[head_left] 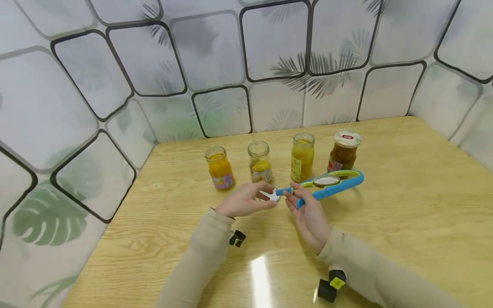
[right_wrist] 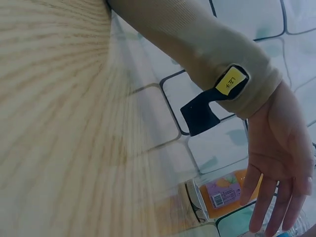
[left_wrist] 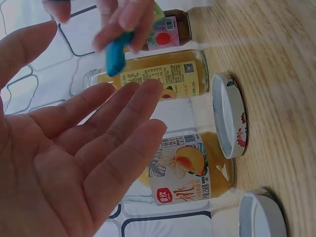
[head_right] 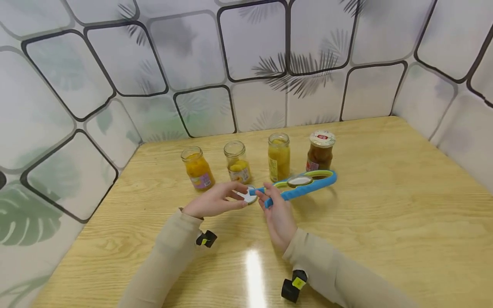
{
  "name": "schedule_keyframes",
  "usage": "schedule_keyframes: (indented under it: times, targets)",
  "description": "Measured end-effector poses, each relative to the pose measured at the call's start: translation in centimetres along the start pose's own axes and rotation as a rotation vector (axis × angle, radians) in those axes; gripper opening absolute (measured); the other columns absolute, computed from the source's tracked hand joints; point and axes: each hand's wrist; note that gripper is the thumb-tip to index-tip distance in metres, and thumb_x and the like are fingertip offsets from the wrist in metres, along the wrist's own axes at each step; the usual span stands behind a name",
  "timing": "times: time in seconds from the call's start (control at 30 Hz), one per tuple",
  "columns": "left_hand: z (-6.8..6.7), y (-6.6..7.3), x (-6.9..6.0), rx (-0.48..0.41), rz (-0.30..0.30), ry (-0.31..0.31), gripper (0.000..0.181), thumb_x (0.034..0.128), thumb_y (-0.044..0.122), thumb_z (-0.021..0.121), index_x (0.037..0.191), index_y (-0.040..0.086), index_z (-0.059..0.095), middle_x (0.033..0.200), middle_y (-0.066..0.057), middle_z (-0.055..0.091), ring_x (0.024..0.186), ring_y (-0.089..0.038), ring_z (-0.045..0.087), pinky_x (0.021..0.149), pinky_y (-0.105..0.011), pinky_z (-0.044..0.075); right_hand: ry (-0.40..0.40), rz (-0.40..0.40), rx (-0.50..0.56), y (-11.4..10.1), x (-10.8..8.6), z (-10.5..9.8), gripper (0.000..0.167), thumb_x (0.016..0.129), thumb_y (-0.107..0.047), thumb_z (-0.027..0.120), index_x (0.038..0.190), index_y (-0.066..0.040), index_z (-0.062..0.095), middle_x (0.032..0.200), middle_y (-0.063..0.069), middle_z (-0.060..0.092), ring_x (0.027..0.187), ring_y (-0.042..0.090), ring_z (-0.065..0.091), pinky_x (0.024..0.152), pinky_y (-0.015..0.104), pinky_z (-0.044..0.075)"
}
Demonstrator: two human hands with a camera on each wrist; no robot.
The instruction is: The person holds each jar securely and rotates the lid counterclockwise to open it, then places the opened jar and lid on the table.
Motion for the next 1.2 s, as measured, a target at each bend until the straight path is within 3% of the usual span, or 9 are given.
schedule_keyframes:
  times: [0.2,0.37,0.63,0.8,0.9,1.07,1.2]
  targets:
    - [0.3,-0.2,0.1,-0.031,-0.006,-0.014,0.042,0.0879,0.026,0.056,0.121,0.002,0.048,0.12,-0.011,0.051,0.099,-0.02,0.055,0.076,-0.026,0.047,0.036,0.031,0.068,0.6,1.1,0.2,0.048,0.089,-0.008,0.03,0.135,-0.005,0.017,0.139,0.01,0.011,0.108,0.015,0.041,0.103,0.028,0.02]
    - [0.0,-0.2,0.1,-0.04,-0.003,-0.006,0.042,0.0879,0.026,0.056,0.121,0.002,0.048,0.12,-0.012,0.051,0.1,-0.022,0.055,0.076,-0.028,0.047,0.053,0.036,0.11,0.9,1.8,0.4,0.054,0.087,-0.006,0.027,0.139,-0.005,0.012,0.137,0.01,0.012,0.106,0.015,0.04,0.102,0.026,0.021]
    - [-0.3,-0.4,0.1,-0.036,0.012,-0.018,0.041,0.0879,0.026,0.056,0.121,0.003,0.049,0.119,-0.009,0.052,0.097,-0.021,0.056,0.074,-0.027,0.048,0.054,0.059,0.186,1.2,2.5,0.3,0.042,0.087,-0.01,0.027,0.128,-0.006,0.023,0.112,0.005,0.028,0.093,0.013,0.048,0.099,0.026,0.026]
    - [-0.4,-0.5,0.0,-0.032,0.011,-0.022,0.042,0.0879,0.026,0.056,0.121,0.002,0.049,0.119,-0.011,0.052,0.098,-0.021,0.056,0.074,-0.028,0.048,0.064,0.055,0.221,1.3,2.6,0.2,0.019,0.087,-0.009,0.026,0.104,-0.009,0.034,0.127,0.001,0.021,0.093,0.015,0.048,0.099,0.027,0.026]
    - [-0.4,-0.5,0.0,-0.026,0.016,-0.022,0.042,0.0882,0.026,0.055,0.121,0.001,0.049,0.118,-0.012,0.053,0.097,-0.022,0.056,0.074,-0.029,0.048,0.07,0.063,0.238,1.4,2.7,0.2,0.014,0.086,-0.008,0.024,0.096,-0.01,0.034,0.131,0.0,0.02,0.093,0.015,0.048,0.098,0.027,0.027]
    - [-0.5,-0.5,-0.1,-0.014,0.008,-0.021,0.042,0.0882,0.027,0.055,0.121,0.001,0.049,0.119,-0.011,0.052,0.098,-0.022,0.056,0.075,-0.029,0.048,0.066,0.066,0.237,1.4,2.7,0.3,0.024,0.086,-0.008,0.024,0.107,-0.009,0.034,0.133,0.002,0.018,0.092,0.015,0.048,0.098,0.027,0.027]
    - [-0.5,-0.5,-0.2,-0.015,-0.001,-0.023,0.042,0.0883,0.026,0.055,0.122,0.001,0.048,0.118,-0.011,0.053,0.098,-0.021,0.056,0.076,-0.029,0.048,0.07,0.067,0.241,1.4,2.7,0.4,0.023,0.086,-0.007,0.024,0.106,-0.009,0.034,0.132,0.001,0.018,0.093,0.016,0.048,0.098,0.028,0.026]
Point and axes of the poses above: each hand's wrist, its own x-axis towards the middle knuckle, its own z-axis out of the palm, y = z × x
